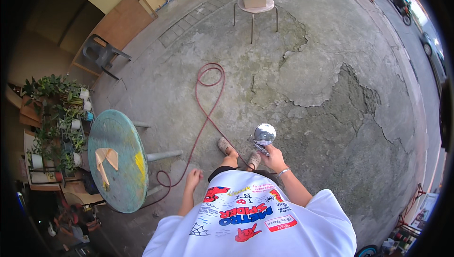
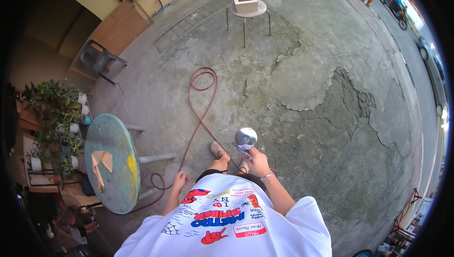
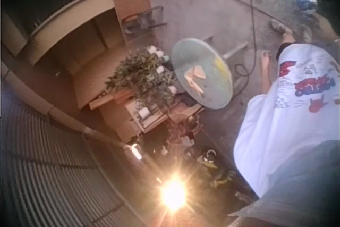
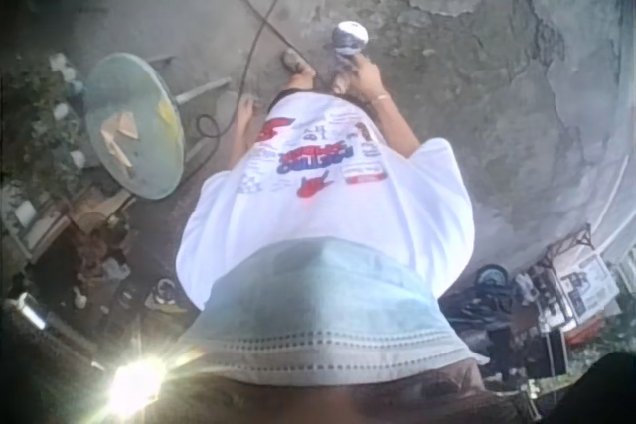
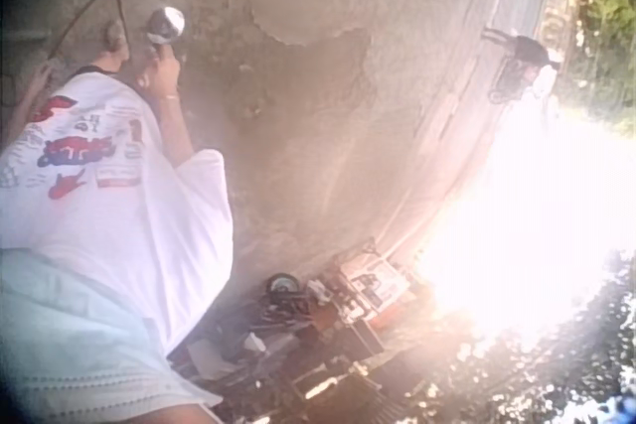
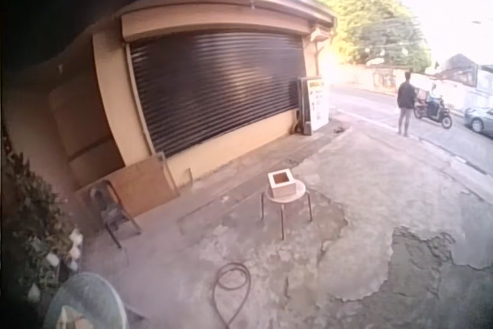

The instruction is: The person uses a handheld spray gun connected to a hose to apply white paint to a yellow wooden box placed on a small table. The person rotates the box to access different sides and continues spraying until the box is fully covered.

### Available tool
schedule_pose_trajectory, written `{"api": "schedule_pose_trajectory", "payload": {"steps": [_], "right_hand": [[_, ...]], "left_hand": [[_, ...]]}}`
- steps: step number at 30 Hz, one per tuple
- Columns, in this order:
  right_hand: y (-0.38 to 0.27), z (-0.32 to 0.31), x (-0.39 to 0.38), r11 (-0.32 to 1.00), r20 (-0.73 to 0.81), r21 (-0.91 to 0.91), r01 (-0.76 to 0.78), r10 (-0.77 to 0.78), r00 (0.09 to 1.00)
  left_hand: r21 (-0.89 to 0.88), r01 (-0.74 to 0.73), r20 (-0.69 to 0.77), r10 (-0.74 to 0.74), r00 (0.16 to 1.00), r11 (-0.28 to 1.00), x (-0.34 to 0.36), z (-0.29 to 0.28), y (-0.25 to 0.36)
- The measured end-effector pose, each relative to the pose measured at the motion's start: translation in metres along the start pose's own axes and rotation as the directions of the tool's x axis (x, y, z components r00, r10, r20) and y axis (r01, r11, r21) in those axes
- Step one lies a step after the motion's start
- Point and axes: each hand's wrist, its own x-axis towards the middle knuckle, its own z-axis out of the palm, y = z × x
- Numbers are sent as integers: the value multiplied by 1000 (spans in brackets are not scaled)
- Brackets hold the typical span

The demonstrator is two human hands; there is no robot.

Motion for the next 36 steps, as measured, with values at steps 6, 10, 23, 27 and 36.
{"api": "schedule_pose_trajectory", "payload": {"steps": [6,10,23,27,36], "right_hand": [[10,-19,7,996,-29,52,-78,79,996],[25,-15,4,975,-16,94,-199,202,979],[-24,11,88,973,-167,94,-212,225,960],[-59,23,153,982,-248,49,-181,187,950],[-123,10,337,994,-327,-88,69,-94,940]], "left_hand": [[166,-156,176,126,976,974,50,4,104],[200,-71,223,26,975,977,58,-11,96],[245,403,384,-470,795,882,85,-87,-47],[4,253,230,-247,941,968,173,-116,3],[235,-18,263,-46,964,972,336,-193,118]]}}
